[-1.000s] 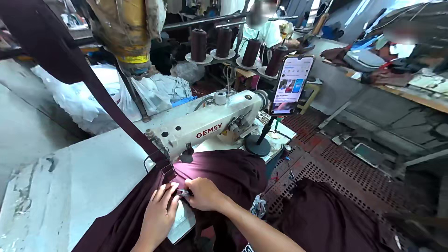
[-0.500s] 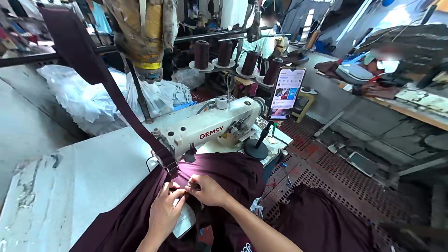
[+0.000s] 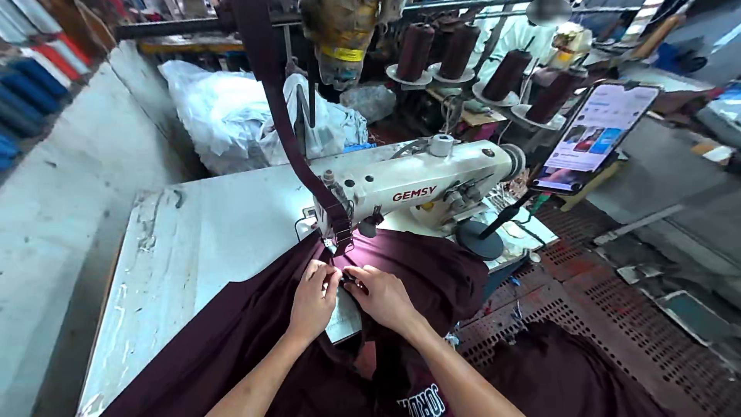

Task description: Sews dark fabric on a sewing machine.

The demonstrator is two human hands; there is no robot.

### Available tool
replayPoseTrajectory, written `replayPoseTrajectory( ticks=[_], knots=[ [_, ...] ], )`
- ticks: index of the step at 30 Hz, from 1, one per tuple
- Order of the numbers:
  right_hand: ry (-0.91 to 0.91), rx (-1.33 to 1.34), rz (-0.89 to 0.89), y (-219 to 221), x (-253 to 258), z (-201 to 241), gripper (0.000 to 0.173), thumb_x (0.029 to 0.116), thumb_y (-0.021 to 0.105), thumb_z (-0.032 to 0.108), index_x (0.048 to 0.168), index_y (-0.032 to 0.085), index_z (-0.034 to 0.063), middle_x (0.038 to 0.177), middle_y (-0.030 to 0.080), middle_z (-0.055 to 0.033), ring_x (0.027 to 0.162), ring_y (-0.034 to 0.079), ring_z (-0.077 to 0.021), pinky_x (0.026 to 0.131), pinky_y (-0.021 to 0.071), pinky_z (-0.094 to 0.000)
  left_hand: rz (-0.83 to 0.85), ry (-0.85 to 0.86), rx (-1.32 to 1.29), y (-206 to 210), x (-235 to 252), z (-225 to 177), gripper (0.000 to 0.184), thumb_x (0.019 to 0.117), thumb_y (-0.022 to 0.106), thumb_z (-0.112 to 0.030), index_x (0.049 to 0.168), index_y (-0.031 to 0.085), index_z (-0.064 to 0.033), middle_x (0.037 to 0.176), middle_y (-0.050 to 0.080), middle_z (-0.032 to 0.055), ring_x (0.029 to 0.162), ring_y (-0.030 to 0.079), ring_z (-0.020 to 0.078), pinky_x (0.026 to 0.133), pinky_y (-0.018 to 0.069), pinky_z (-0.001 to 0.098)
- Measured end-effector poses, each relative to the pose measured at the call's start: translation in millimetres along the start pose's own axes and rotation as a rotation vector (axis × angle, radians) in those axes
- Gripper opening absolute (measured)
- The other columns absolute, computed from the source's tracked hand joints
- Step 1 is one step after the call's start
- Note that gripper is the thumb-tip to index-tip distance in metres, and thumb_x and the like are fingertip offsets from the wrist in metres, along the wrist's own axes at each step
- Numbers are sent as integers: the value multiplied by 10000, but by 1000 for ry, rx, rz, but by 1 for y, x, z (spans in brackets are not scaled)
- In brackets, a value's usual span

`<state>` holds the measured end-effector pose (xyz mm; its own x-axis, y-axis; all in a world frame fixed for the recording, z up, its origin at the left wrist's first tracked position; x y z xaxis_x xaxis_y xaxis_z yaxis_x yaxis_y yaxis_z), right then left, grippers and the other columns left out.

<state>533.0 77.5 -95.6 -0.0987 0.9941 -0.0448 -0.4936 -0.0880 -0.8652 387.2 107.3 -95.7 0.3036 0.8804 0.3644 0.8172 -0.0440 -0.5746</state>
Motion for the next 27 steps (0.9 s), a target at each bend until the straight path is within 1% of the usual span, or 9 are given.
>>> replayPoseTrajectory(
  ticks=[4, 6, 8, 10, 12, 15, 22, 25, 27],
  knots=[
    [-33, -32, -48, 2, 4, 4, 345, 1068, 462, 370, 1274, 716, 257, 978, 713, -65, 865, 708, -273, 686, 551, -508, 31, 0, -10, 3, 0, 0, 285, 1048, 535, -308, 1064, 729, -99, 1071, 651, 69, 909, 653, 92, 802, 576, 256],
    [-12, 42, -75, -2, 4, -4, 356, 1067, 466, 389, 1271, 716, 239, 1047, 739, -43, 927, 721, -240, 756, 573, -504, 68, -1, -17, 5, 0, 0, 295, 1047, 538, -328, 1058, 735, -110, 1074, 661, 56, 938, 658, 103, 830, 578, 277],
    [8, 211, -125, -8, 3, -19, 402, 1065, 488, 426, 1308, 688, 176, 1110, 742, -47, 978, 715, -196, 859, 583, -465, 128, 19, 1, 9, -1, -1, 300, 1040, 543, -343, 1035, 746, -123, 1066, 689, 35, 997, 660, 118, 904, 563, 328],
    [0, 414, -208, -13, 2, -34, 422, 1062, 523, 417, 1325, 664, 119, 1086, 742, -43, 925, 708, -126, 861, 589, -360, 211, 63, 82, 15, -3, -4, 306, 1028, 554, -379, 1024, 767, -159, 1077, 720, 3, 1078, 655, 137, 1004, 515, 380],
    [-19, 567, -268, -14, 1, -44, 408, 1063, 545, 385, 1327, 656, 95, 1078, 735, -33, 848, 692, -84, 799, 591, -285, 267, 115, 182, 21, -6, -9, 317, 1004, 570, -452, 1048, 785, -223, 1073, 715, -14, 1076, 640, 161, 990, 489, 413],
    [-54, 569, -272, -13, -4, -42, 421, 1060, 552, 390, 1344, 652, 97, 1071, 738, -33, 867, 694, -84, 813, 593, -291, 255, 162, 278, 26, -11, -16, 344, 962, 613, -535, 1061, 779, -250, 1061, 702, -4, 1045, 636, 188, 940, 494, 433],
    [-198, 505, -231, -12, -9, -33, 394, 1044, 582, 372, 1326, 676, 111, 990, 736, -25, 831, 674, -78, 789, 581, -294, 169, 103, 233, 18, -7, -12, 303, 1054, 483, -290, 1058, 718, -100, 1048, 698, 65, 1055, 652, 228, 966, 515, 420],
    [-257, 342, -187, -8, -14, -27, 408, 1039, 573, 412, 1330, 691, 151, 1121, 752, -24, 913, 705, -105, 842, 597, -363, 13, 35, 127, 2, -4, -8, 310, 1057, 487, -249, 1073, 702, -25, 1042, 669, 126, 1031, 651, 240, 945, 546, 382],
    [-256, 216, -192, -4, -16, -23, 418, 1037, 552, 449, 1325, 701, 186, 1088, 756, -21, 873, 712, -139, 780, 598, -411, -13, 25, 108, 0, -5, -7, 303, 1053, 501, -259, 1063, 705, -34, 1021, 665, 111, 999, 649, 205, 913, 550, 346]
  ],
)
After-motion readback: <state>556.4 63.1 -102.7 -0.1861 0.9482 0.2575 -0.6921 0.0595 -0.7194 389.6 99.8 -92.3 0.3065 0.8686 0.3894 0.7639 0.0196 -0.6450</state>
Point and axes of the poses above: each hand's wrist, its own x-axis towards the middle knuckle, its own y-axis out of the palm, z = x × y, the point moved 9 cm from there along x, towards the middle knuckle
